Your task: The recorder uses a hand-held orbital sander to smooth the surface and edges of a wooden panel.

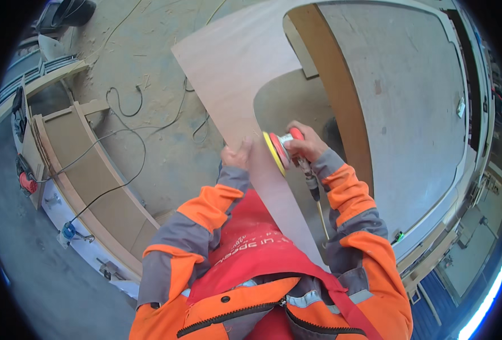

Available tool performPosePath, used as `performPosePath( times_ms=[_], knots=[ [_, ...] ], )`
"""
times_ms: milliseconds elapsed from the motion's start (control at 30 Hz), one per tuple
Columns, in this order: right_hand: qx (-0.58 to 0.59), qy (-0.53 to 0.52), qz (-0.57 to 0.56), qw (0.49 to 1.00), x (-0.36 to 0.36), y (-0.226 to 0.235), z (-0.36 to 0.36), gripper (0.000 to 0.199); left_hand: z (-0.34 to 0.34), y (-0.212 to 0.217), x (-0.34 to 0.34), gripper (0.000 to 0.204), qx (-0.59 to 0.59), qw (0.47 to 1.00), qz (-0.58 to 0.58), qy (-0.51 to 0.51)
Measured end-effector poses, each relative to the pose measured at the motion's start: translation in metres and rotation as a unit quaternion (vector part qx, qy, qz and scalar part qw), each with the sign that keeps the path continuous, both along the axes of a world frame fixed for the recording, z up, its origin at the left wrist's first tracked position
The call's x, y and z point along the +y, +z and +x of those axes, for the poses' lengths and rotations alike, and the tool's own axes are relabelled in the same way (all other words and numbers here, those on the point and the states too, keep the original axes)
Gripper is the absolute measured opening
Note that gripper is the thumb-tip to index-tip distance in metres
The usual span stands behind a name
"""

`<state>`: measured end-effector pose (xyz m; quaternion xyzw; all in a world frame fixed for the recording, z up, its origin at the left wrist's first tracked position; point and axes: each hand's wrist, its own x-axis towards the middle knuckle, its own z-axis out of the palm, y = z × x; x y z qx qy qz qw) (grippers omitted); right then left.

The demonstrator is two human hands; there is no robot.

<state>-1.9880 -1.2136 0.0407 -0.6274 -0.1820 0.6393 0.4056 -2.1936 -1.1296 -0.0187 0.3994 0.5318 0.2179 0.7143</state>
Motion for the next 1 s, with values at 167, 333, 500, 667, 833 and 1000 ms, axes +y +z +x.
performPosePath(
  times_ms=[167,333,500,667,833,1000],
  knots=[
    [-0.046,0.126,-0.025,0.991,-0.132,0.003,-0.01,0.04,-0.001,-0.015,-0.008,0.029,-0.039,0.998,0.034,0.047],
    [0.006,0.165,-0.162,0.973,-0.304,0.001,-0.039,0.041,-0.003,-0.032,0.002,0.037,0.006,0.999,0.054,-0.002],
    [-0.217,-0.123,-0.14,0.958,-0.352,0.039,-0.032,0.047,-0.021,-0.059,-0.005,0.041,0.015,0.996,0.083,-0.026],
    [-0.308,-0.313,-0.081,0.895,-0.35,0.116,-0.046,0.073,-0.029,-0.066,0.024,0.045,-0.006,0.982,-0.169,-0.09],
    [-0.433,-0.467,-0.203,0.744,-0.405,0.194,-0.146,0.065,-0.028,-0.015,0.005,0.049,0.012,0.953,-0.246,-0.179],
    [-0.544,-0.678,-0.224,0.441,-0.459,0.239,-0.278,0.057,-0.038,-0.012,-0.005,0.044,0.146,0.854,-0.309,-0.391]
  ],
)
